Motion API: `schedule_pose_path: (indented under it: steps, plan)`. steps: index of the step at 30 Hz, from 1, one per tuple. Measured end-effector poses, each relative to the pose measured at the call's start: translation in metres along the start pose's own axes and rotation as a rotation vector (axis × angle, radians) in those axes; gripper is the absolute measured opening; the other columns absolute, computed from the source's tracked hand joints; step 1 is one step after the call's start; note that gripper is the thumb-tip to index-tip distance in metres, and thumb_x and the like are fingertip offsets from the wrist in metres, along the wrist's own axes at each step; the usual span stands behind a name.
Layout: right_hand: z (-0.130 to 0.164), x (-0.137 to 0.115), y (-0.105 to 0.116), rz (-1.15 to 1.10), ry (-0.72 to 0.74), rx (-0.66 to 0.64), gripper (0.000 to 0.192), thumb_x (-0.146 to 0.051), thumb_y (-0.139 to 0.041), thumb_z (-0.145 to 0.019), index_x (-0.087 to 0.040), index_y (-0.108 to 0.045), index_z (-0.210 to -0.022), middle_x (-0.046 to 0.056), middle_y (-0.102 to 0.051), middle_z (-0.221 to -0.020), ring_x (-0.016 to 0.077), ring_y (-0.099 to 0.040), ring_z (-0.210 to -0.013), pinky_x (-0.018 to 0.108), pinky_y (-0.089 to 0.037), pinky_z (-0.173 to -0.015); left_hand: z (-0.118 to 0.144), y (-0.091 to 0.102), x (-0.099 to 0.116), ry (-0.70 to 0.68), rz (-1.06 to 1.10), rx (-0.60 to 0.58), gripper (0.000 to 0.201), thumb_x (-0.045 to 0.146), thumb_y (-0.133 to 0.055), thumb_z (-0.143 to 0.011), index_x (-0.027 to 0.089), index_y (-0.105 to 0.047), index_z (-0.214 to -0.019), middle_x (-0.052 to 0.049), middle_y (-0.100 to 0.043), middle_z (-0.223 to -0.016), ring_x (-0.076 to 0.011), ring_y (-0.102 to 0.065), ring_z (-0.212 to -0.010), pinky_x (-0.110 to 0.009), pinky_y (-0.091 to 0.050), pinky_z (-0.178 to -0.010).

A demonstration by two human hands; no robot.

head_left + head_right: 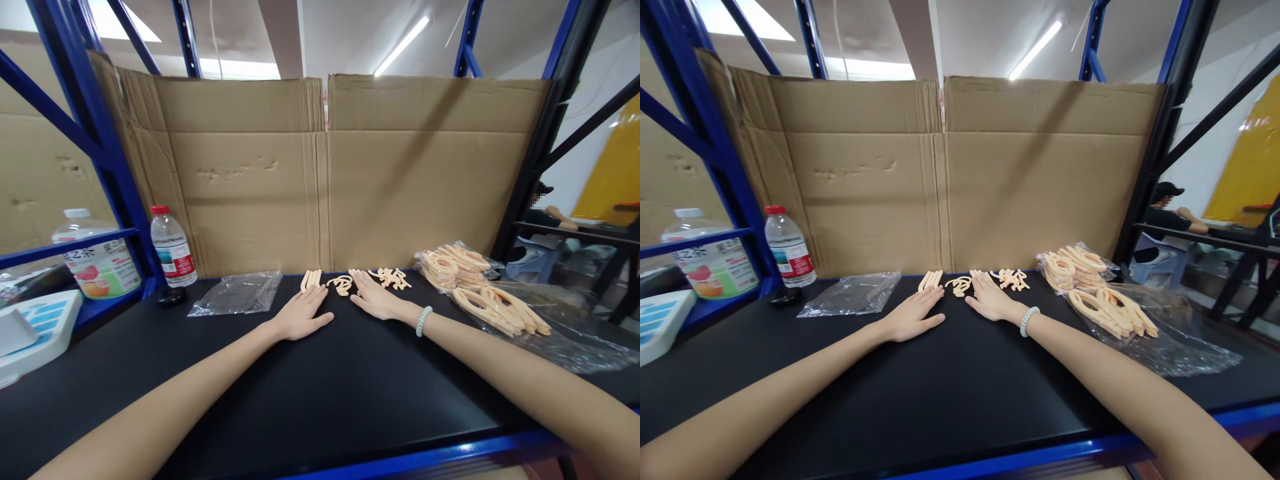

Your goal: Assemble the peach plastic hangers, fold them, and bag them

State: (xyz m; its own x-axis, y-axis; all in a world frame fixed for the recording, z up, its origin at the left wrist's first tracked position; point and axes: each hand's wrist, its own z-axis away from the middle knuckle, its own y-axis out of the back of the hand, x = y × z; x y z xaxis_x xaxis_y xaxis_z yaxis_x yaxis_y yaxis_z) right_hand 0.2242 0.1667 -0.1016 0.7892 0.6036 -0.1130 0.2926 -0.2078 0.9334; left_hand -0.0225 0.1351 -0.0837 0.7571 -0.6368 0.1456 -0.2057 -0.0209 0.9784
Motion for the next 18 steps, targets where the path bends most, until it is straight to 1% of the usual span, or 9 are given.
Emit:
schedule_pose_path:
  steps: [3, 6, 9, 12, 14, 16, 18]
  plan:
    - [-0.006, 0.008, -0.003, 0.007, -0.036, -0.033, 0.072, -0.049, -0.028, -0.093, 0.003, -0.024, -0.143, 0.024, -0.023, -0.149, 0.0323, -0.016, -0.14, 0.048, -0.019, -0.114, 0.001, 0.0, 0.0, -0.01, -0.004, -0.002, 0.074, 0.064, -0.028, -0.089, 0.015, -0.029, -0.144, -0.012, -0.024, -0.152, -0.0286, -0.016, -0.141, -0.044, -0.016, -0.113]
    - [-0.01, 0.017, -0.004, 0.013, -0.062, -0.041, 0.069, -0.049, -0.028, -0.094, -0.001, -0.025, -0.144, 0.022, -0.025, -0.149, 0.0322, -0.016, -0.14, 0.049, -0.02, -0.113, 0.001, 0.001, 0.0, 0.0, -0.003, -0.011, 0.074, 0.064, -0.028, -0.088, 0.015, -0.028, -0.145, -0.012, -0.023, -0.152, -0.0285, -0.016, -0.141, -0.044, -0.016, -0.114]
    - [-0.012, 0.018, -0.002, 0.018, -0.074, -0.036, 0.067, -0.047, -0.029, -0.094, -0.003, -0.026, -0.144, 0.021, -0.028, -0.149, 0.0331, -0.016, -0.14, 0.052, -0.02, -0.112, 0.001, 0.001, 0.001, 0.012, -0.011, -0.022, 0.075, 0.063, -0.027, -0.089, 0.014, -0.026, -0.145, -0.012, -0.022, -0.152, -0.0276, -0.014, -0.142, -0.043, -0.014, -0.114]
    - [-0.011, 0.006, 0.003, 0.021, -0.042, -0.007, 0.064, -0.047, -0.028, -0.094, -0.006, -0.028, -0.144, 0.019, -0.027, -0.15, 0.0309, -0.014, -0.141, 0.052, -0.018, -0.113, 0.001, 0.001, 0.002, 0.015, -0.014, -0.021, 0.075, 0.063, -0.027, -0.089, 0.013, -0.026, -0.146, -0.012, -0.022, -0.152, -0.0274, -0.014, -0.142, -0.043, -0.014, -0.114]
    - [-0.011, -0.008, 0.005, 0.013, 0.021, 0.013, 0.062, -0.047, -0.027, -0.095, -0.008, -0.029, -0.144, 0.017, -0.027, -0.151, 0.0277, -0.014, -0.142, 0.049, -0.019, -0.114, 0.001, 0.001, 0.002, 0.01, -0.01, -0.018, 0.075, 0.063, -0.027, -0.089, 0.014, -0.026, -0.146, -0.012, -0.022, -0.152, -0.0278, -0.014, -0.142, -0.044, -0.015, -0.114]
    - [-0.013, -0.023, 0.003, 0.009, 0.093, 0.013, 0.06, -0.042, -0.029, -0.095, -0.006, -0.029, -0.143, 0.018, -0.027, -0.15, 0.0271, -0.017, -0.141, 0.046, -0.021, -0.114, 0.001, 0.0, 0.001, 0.011, -0.011, -0.025, 0.076, 0.064, -0.027, -0.089, 0.014, -0.025, -0.146, -0.012, -0.021, -0.152, -0.0282, -0.014, -0.142, -0.044, -0.015, -0.114]
    - [-0.02, -0.036, -0.002, 0.019, 0.133, -0.003, 0.055, -0.034, -0.033, -0.094, -0.004, -0.033, -0.14, 0.021, -0.032, -0.147, 0.0282, -0.022, -0.14, 0.046, -0.023, -0.113, 0.001, -0.001, 0.001, 0.013, -0.015, -0.024, 0.075, 0.063, -0.028, -0.089, 0.014, -0.025, -0.146, -0.013, -0.02, -0.153, -0.028, -0.015, -0.142, -0.044, -0.015, -0.114]
